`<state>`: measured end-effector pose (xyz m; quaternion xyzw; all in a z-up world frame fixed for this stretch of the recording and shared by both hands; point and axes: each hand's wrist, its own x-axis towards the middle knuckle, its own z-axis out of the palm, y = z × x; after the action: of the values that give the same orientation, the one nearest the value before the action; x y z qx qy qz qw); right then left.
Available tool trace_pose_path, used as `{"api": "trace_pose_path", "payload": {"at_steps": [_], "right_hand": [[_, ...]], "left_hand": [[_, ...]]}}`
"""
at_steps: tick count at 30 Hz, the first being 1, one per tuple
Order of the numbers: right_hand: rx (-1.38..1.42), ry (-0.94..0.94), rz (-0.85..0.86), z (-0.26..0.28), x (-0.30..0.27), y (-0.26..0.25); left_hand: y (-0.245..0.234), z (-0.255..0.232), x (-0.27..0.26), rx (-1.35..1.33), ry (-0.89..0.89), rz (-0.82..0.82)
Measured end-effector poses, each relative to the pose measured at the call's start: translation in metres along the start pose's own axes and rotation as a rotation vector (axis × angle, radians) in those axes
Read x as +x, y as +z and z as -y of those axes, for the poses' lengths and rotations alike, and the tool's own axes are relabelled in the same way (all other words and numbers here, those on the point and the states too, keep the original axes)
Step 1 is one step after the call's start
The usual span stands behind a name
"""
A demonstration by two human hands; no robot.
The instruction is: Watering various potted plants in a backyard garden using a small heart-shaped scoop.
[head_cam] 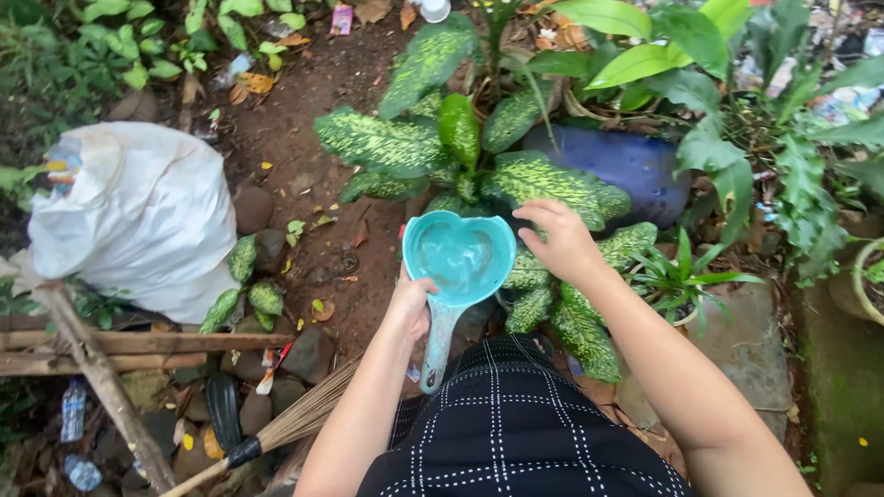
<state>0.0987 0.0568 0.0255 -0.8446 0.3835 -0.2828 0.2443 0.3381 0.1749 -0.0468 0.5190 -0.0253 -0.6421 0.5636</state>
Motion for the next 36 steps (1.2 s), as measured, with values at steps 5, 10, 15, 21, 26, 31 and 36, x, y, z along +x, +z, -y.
{"api": "trace_pose_path", "payload": {"at_steps": [5, 10, 15, 21, 26, 31, 36], "right_hand": [[0.023, -0.052, 0.025, 0.034, 0.031, 0.034], [0.058, -0.121, 0.036, 0.068, 0.062, 0.06], [0.091, -0.081, 0.09, 0.098, 0.081, 0.077], [0.052, -0.192, 0.082, 0.116, 0.096, 0.099], [-0.071, -0.316, 0.031, 0.141, 0.11, 0.111], [-0.046, -0.336, 0.048, 0.152, 0.119, 0.113], [-0.034, -0.322, 0.09, 0.142, 0.126, 0.107]], "left_hand": [[-0.033, -0.032, -0.003, -0.011, 0.024, -0.012], [-0.059, -0.065, 0.0, -0.039, 0.07, 0.0], [-0.067, -0.1, -0.014, -0.054, 0.12, -0.014], [-0.079, -0.117, -0.016, -0.079, 0.198, 0.039], [-0.084, -0.121, -0.016, -0.098, 0.192, 0.041], [-0.084, -0.125, -0.014, -0.109, 0.167, 0.033], [-0.073, -0.13, -0.005, -0.118, 0.195, 0.055]]}}
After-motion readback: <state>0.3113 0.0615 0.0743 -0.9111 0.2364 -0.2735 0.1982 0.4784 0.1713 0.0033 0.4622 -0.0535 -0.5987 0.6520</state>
